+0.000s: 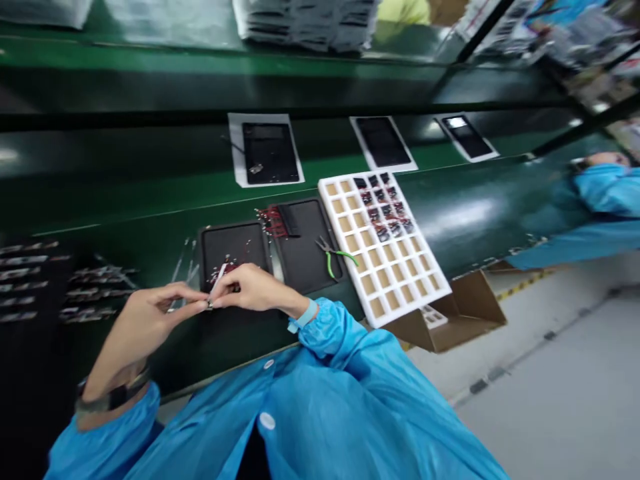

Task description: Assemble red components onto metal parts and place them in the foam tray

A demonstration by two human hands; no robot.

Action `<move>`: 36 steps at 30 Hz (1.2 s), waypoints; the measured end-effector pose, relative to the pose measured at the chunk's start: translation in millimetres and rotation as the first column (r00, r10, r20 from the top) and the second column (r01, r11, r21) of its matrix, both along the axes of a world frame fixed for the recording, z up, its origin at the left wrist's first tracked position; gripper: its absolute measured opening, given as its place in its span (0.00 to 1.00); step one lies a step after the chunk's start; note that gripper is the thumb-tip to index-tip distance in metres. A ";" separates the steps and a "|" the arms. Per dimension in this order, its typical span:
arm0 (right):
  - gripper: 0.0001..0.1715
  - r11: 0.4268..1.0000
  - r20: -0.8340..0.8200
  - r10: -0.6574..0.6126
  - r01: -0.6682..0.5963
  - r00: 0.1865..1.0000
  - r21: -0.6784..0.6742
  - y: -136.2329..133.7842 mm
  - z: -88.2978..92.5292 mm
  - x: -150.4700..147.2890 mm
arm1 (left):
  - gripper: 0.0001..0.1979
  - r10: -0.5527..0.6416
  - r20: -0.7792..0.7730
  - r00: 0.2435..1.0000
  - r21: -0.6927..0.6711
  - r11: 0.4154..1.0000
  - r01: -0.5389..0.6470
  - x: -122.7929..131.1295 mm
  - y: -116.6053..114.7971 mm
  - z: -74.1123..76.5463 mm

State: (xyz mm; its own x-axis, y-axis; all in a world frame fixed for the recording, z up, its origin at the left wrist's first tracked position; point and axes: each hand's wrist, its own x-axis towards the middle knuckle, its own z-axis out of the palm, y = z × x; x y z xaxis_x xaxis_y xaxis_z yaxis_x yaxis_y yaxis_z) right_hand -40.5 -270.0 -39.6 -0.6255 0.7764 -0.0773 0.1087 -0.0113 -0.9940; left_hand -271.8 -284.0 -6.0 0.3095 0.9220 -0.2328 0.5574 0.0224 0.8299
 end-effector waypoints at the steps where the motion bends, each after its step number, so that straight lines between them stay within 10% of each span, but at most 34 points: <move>1: 0.03 1.000 -0.006 0.003 -0.003 1.000 0.005 0.1 -1.0 1.2 | 0.10 0.001 -0.004 1.000 -0.011 1.000 -0.001 -0.4 -0.2 -1.1; 10: 0.03 0.999 -0.019 0.021 -0.020 1.000 0.044 -3.6 -1.6 2.9 | 0.14 0.035 -0.048 0.998 -0.004 0.999 -0.036 1.5 -3.3 1.5; 15: 0.09 0.962 -0.041 -0.144 0.150 0.989 0.229 4.4 15.8 19.7 | 0.10 0.117 -0.059 0.991 0.100 0.989 -0.111 8.6 -1.8 39.7; 21: 0.10 0.777 0.038 -0.580 0.539 0.813 0.326 27.1 12.1 78.5 | 0.15 0.199 0.073 0.977 0.263 0.941 -0.211 21.1 6.6 91.7; 29: 0.16 0.841 -0.011 -0.508 0.499 0.861 0.208 34.1 -17.6 79.4 | 0.09 0.015 0.102 0.995 0.378 0.924 -0.053 69.6 64.0 120.3; 36: 0.13 0.776 0.061 -0.607 0.574 0.793 0.260 33.7 -31.4 68.1 | 0.12 -0.193 -0.059 0.980 0.487 0.851 0.197 175.1 151.7 117.3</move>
